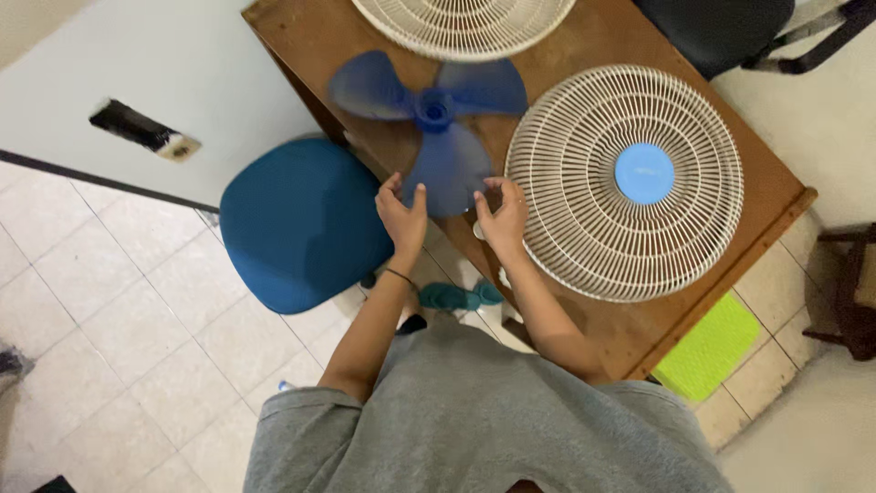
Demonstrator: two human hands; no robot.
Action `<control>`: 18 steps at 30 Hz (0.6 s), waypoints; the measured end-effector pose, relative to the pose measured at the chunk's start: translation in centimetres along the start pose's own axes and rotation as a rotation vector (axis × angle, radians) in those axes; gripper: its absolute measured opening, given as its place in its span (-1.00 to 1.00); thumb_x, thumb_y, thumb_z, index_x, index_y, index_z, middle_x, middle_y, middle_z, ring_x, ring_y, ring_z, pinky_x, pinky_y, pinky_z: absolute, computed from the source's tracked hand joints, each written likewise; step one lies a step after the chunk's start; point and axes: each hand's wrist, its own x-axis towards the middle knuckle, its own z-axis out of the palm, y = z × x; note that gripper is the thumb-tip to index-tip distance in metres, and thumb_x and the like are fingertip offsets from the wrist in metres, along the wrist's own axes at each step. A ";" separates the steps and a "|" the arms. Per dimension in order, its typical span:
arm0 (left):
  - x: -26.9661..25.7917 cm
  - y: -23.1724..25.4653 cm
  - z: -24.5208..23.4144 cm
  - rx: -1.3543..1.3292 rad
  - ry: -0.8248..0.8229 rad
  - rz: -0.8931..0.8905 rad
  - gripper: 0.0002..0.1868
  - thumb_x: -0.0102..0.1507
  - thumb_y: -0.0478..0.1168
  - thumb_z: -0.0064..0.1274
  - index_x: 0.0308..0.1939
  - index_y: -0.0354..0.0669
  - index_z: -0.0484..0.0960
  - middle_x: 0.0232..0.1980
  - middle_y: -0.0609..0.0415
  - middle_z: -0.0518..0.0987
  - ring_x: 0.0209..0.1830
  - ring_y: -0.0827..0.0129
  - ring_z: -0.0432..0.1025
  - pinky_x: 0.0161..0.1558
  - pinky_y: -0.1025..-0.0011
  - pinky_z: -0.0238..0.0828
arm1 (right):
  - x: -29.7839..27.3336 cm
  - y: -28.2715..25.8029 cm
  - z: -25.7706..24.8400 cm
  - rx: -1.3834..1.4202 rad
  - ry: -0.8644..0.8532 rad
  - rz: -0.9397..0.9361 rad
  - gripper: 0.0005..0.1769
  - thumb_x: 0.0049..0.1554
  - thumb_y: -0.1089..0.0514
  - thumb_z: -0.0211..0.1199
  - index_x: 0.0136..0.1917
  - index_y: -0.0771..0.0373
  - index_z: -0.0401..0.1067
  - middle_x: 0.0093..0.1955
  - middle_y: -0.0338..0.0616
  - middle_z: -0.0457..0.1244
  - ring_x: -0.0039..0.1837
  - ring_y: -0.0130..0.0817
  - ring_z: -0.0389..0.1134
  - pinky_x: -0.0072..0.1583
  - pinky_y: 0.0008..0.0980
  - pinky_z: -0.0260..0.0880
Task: The person assembles a standing electric fan by hand. They remove the front grille, detach the fan blades, and then reattach the blades and grille to the fan stand.
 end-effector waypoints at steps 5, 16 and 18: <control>-0.4 -1.0 1.1 -0.023 0.149 -0.182 -0.40 0.21 -0.14 0.28 0.26 -0.27 0.44 0.07 -0.12 0.41 -0.02 0.16 0.34 0.07 0.27 0.38 | -2.2 3.9 1.6 0.138 0.018 0.169 -0.68 0.13 0.17 0.37 0.12 0.30 0.44 0.01 -0.03 0.39 0.07 -0.20 0.45 0.15 -0.23 0.44; -0.5 -1.2 -0.2 -0.360 0.008 -0.624 -0.68 0.31 -0.21 0.12 0.10 -0.30 0.63 -0.16 0.09 0.65 -0.26 0.46 0.54 -0.22 0.45 0.62 | -0.1 3.0 2.7 0.595 -0.137 0.622 -0.74 0.25 0.28 0.20 0.19 0.41 0.35 -0.19 -0.04 0.36 -0.25 -0.35 0.46 -0.25 -0.42 0.54; -0.6 -1.0 -0.7 -0.371 0.028 -0.619 -0.69 0.31 -0.22 0.12 0.09 -0.29 0.61 -0.15 0.10 0.66 -0.25 0.48 0.56 -0.22 0.45 0.63 | -0.4 2.5 2.6 0.586 -0.144 0.630 -0.74 0.24 0.31 0.18 0.19 0.43 0.32 -0.17 -0.08 0.38 -0.24 -0.34 0.48 -0.23 -0.41 0.57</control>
